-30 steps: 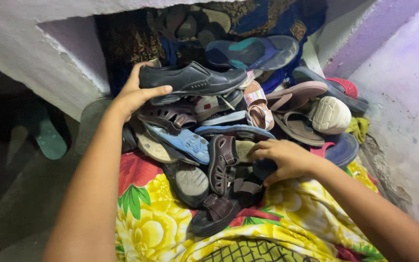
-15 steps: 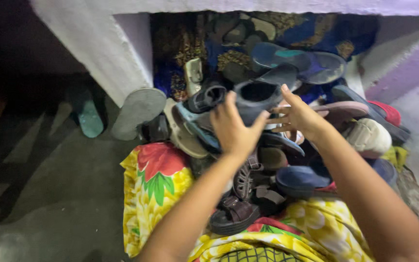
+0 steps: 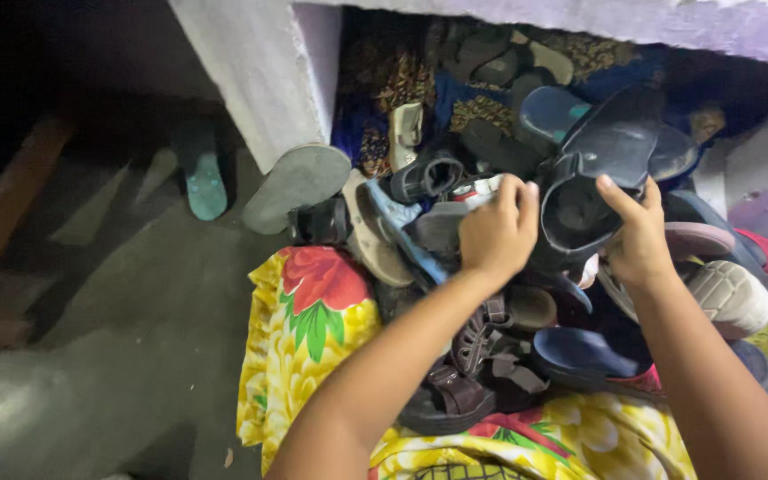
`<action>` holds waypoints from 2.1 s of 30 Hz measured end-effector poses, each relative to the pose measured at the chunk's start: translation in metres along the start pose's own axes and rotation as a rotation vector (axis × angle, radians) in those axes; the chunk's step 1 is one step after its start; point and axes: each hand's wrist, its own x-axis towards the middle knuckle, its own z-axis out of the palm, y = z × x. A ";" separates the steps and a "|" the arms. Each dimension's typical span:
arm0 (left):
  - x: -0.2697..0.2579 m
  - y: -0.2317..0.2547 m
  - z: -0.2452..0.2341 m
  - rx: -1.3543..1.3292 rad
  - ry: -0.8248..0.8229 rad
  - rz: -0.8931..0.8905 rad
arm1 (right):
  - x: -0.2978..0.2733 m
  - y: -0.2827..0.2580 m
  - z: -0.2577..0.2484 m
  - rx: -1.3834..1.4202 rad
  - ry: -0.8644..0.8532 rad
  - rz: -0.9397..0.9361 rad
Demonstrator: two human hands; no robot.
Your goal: The person sits on the floor and organizes a pile of shoes by picking up pairs and placing them on a built-in wall shelf. The person handles sandals, sneakers, and formal shoes, arranging them in rows on the shelf.
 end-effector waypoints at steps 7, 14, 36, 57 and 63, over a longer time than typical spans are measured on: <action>0.084 -0.052 -0.013 0.607 0.028 0.255 | 0.046 0.002 -0.015 -0.152 0.078 0.040; 0.110 -0.110 -0.043 0.696 0.181 0.098 | 0.056 0.032 -0.055 -0.475 -0.025 0.044; 0.042 -0.262 -0.197 1.349 -0.102 0.309 | 0.033 0.084 -0.090 -0.483 -0.084 0.095; 0.027 -0.221 -0.196 0.600 0.142 -0.287 | 0.028 0.086 -0.088 -0.365 -0.067 0.157; 0.060 -0.288 -0.161 0.728 0.094 -0.309 | 0.027 0.088 -0.090 -0.405 -0.039 0.172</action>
